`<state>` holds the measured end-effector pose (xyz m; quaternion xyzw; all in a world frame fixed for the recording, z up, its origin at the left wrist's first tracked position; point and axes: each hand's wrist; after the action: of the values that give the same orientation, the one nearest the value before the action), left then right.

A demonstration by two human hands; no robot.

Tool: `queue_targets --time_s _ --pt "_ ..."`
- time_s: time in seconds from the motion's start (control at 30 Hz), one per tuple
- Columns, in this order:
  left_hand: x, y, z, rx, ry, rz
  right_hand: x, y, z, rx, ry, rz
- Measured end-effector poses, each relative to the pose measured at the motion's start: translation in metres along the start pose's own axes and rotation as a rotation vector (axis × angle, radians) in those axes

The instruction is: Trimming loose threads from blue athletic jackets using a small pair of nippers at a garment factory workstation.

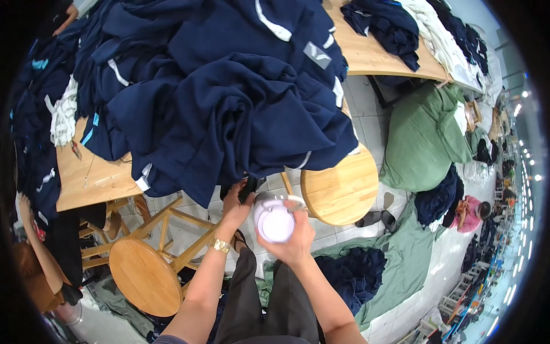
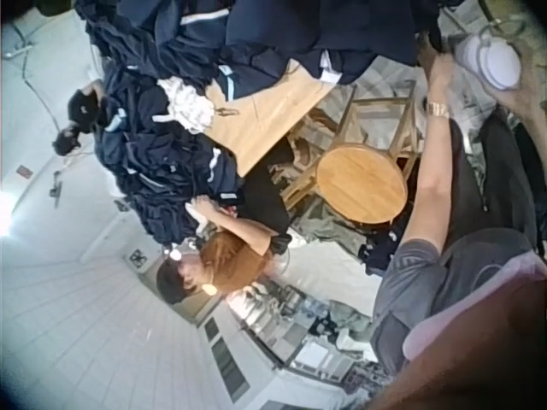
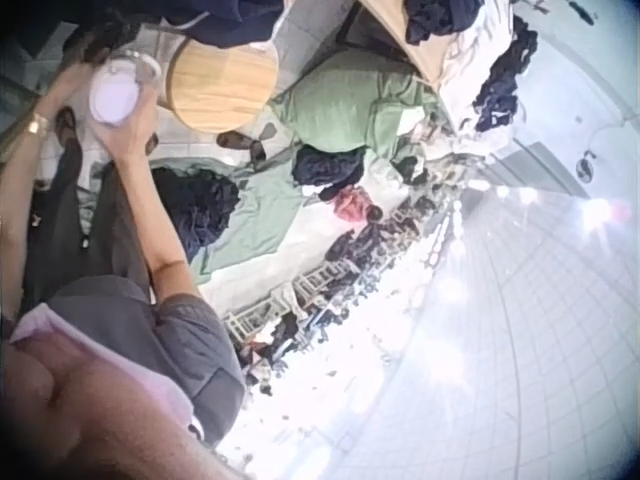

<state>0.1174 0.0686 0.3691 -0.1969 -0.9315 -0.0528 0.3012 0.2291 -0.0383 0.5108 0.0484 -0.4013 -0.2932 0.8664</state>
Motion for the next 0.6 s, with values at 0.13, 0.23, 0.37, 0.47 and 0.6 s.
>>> queue_targets --time_s 0.13,0.23,0.37,0.47,0.6 --pt "0.003 0.012 -0.023 0.145 -0.338 0.080 0.067 -0.004 0.018 -0.016 0.174 -0.138" --pt "0.013 0.018 -0.042 0.249 -0.527 0.178 0.115 -0.002 0.014 -0.169 0.162 -0.284" --pt "0.021 0.016 -0.070 0.207 -0.948 0.050 0.140 0.022 -0.011 -0.190 -0.063 -0.445" --pt "0.023 0.013 -0.081 0.186 -1.020 -0.054 0.139 0.033 -0.044 -0.208 -0.139 -0.455" --pt "0.040 -0.015 -0.100 -0.011 -0.576 0.196 0.130 0.038 -0.075 -0.185 -0.197 -0.502"
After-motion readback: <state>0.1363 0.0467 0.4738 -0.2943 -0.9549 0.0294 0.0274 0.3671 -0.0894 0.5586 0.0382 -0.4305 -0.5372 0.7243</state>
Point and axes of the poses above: each hand's wrist, its own y-axis towards the middle knuckle, its own x-axis out of the back of the hand, z = x × y, and after that the axes turned 3 degrees about y, right-handed
